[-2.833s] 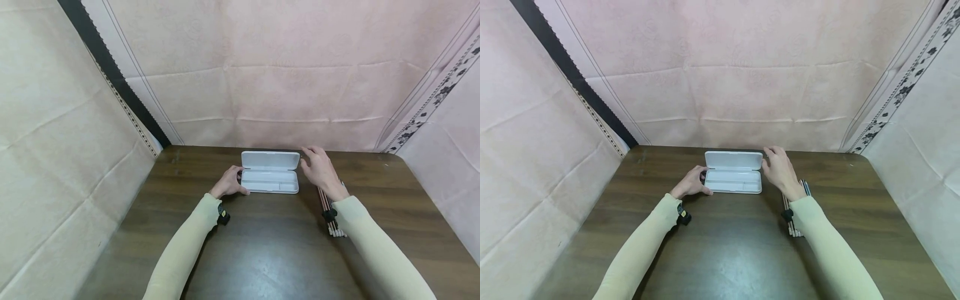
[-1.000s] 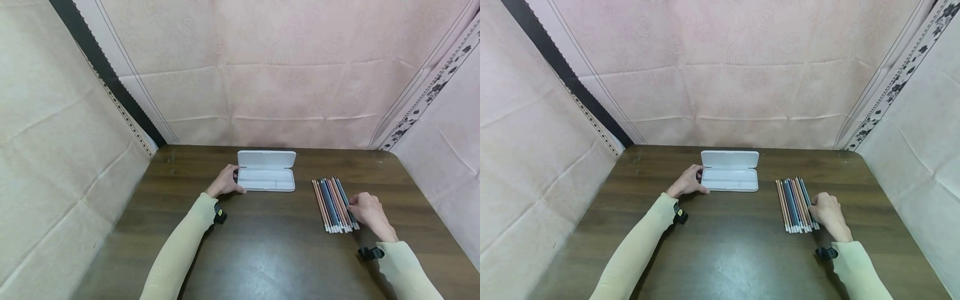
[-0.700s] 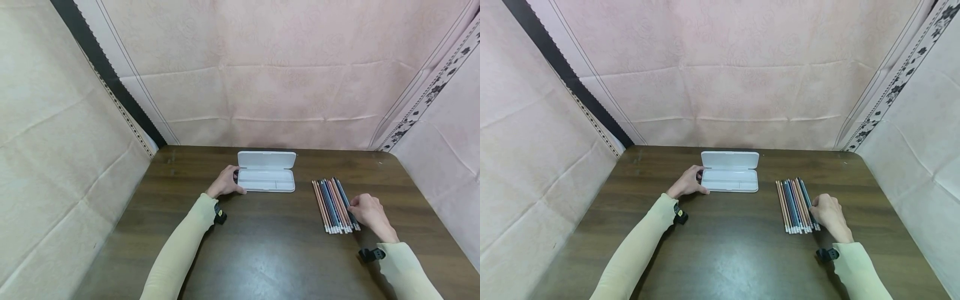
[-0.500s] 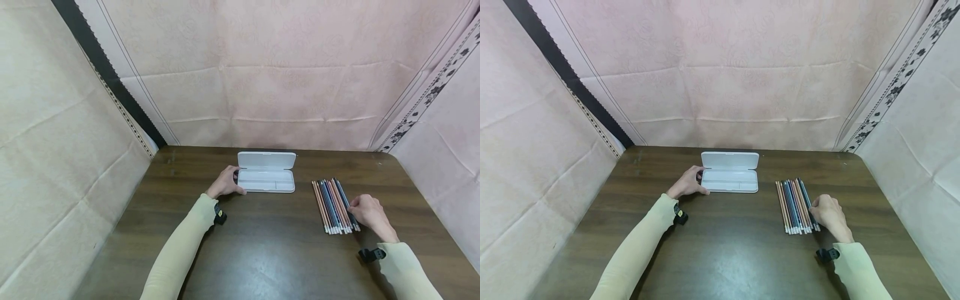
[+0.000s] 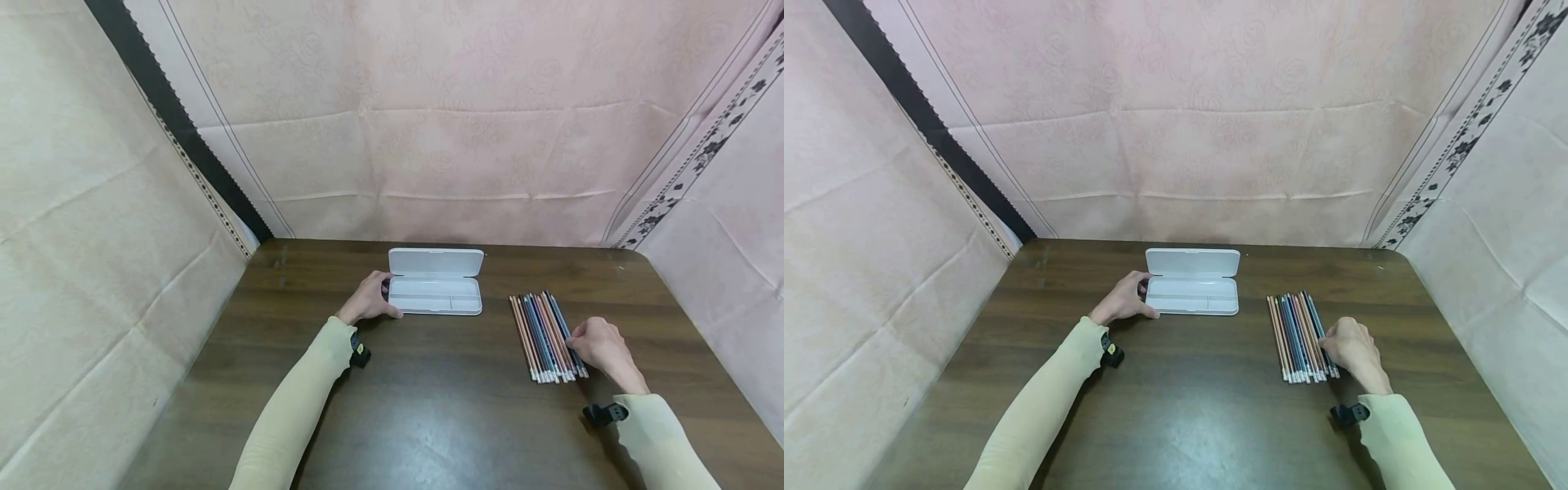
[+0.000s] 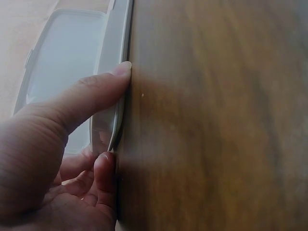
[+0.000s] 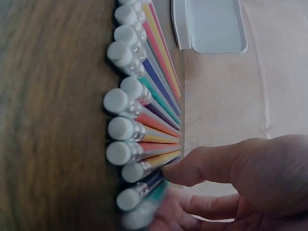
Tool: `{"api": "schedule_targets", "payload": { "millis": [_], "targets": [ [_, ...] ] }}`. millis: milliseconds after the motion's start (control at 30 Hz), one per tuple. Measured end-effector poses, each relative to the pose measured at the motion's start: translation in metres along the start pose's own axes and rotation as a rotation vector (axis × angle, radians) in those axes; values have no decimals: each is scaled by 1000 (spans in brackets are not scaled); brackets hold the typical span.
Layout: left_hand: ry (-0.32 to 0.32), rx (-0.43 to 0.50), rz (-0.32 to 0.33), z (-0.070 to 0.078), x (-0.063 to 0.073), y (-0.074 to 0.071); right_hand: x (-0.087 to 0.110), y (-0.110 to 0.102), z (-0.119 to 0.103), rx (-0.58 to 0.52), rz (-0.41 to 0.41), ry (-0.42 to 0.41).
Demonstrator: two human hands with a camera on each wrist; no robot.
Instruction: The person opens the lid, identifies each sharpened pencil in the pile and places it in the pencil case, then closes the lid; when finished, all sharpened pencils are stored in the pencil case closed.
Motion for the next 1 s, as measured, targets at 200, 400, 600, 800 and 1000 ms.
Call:
{"api": "schedule_targets", "payload": {
  "millis": [200, 400, 600, 800, 1000],
  "targets": [
    [6, -18, 3, 2, 0, -1, -1, -1, 0, -7, 27, -28],
    [7, -23, 6, 3, 1, -1, -3, 2, 5, -31, 24, -13],
    [6, -6, 2, 1, 1, -1, -2, 0, 9, -68, 60, -12],
    [5, -2, -2, 0, 1, 0, 3, -7, 7, -95, 132, -48],
    [2, 1, -1, 0, 1, -1, 13, -11, -8, -120, 198, -116]
  ]
}}
Point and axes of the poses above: each hand's wrist, its own x-axis away from the middle knuckle, its own y-axis out of the palm, z = x × y, the point moved 4 cm from there along -x, towards the middle knuckle, and after that the axes turned 11 degrees about y, right-handed, at the moved point
